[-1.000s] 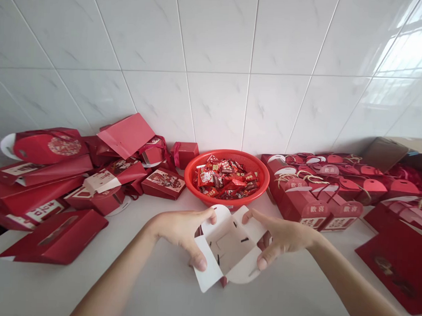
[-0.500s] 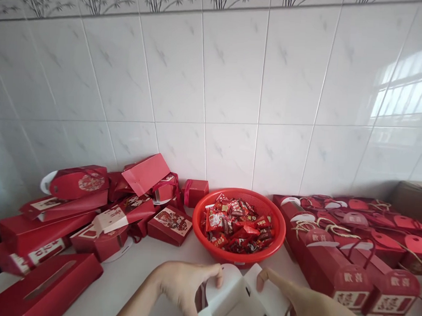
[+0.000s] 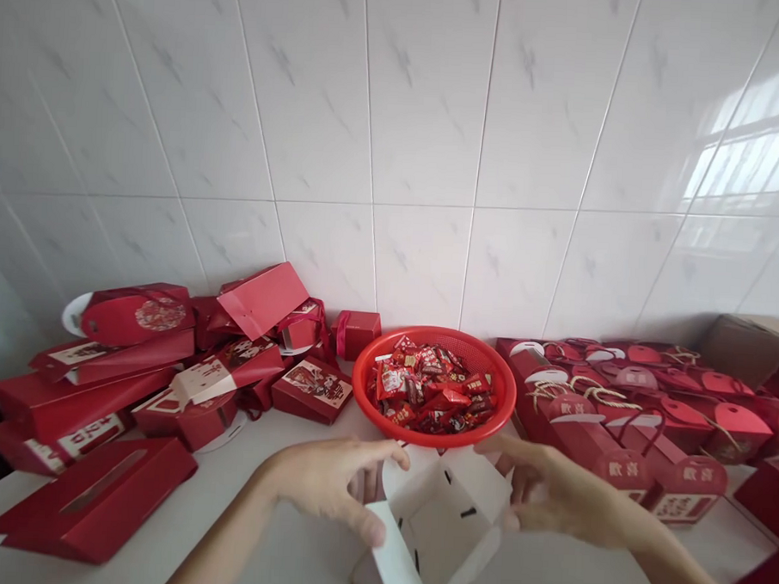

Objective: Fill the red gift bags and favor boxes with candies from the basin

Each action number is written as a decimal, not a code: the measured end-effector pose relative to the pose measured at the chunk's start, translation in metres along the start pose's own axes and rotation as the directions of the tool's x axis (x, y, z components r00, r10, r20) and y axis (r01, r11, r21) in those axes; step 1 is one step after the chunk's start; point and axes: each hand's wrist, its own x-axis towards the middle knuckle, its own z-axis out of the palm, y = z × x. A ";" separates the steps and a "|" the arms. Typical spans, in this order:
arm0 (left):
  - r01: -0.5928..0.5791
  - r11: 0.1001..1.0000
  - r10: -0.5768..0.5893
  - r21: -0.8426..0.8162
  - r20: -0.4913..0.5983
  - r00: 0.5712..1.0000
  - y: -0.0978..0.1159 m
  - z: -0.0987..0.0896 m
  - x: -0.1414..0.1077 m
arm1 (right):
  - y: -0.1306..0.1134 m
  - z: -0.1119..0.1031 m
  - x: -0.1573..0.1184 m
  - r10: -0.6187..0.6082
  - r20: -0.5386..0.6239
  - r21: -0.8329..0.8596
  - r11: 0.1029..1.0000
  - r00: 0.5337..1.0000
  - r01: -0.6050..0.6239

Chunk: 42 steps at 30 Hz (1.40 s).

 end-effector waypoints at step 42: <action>0.137 0.867 0.010 0.480 -0.291 0.957 0.006 -0.031 0.143 | 0.055 -0.032 0.154 0.121 -0.767 -0.071 0.960 0.630 -0.271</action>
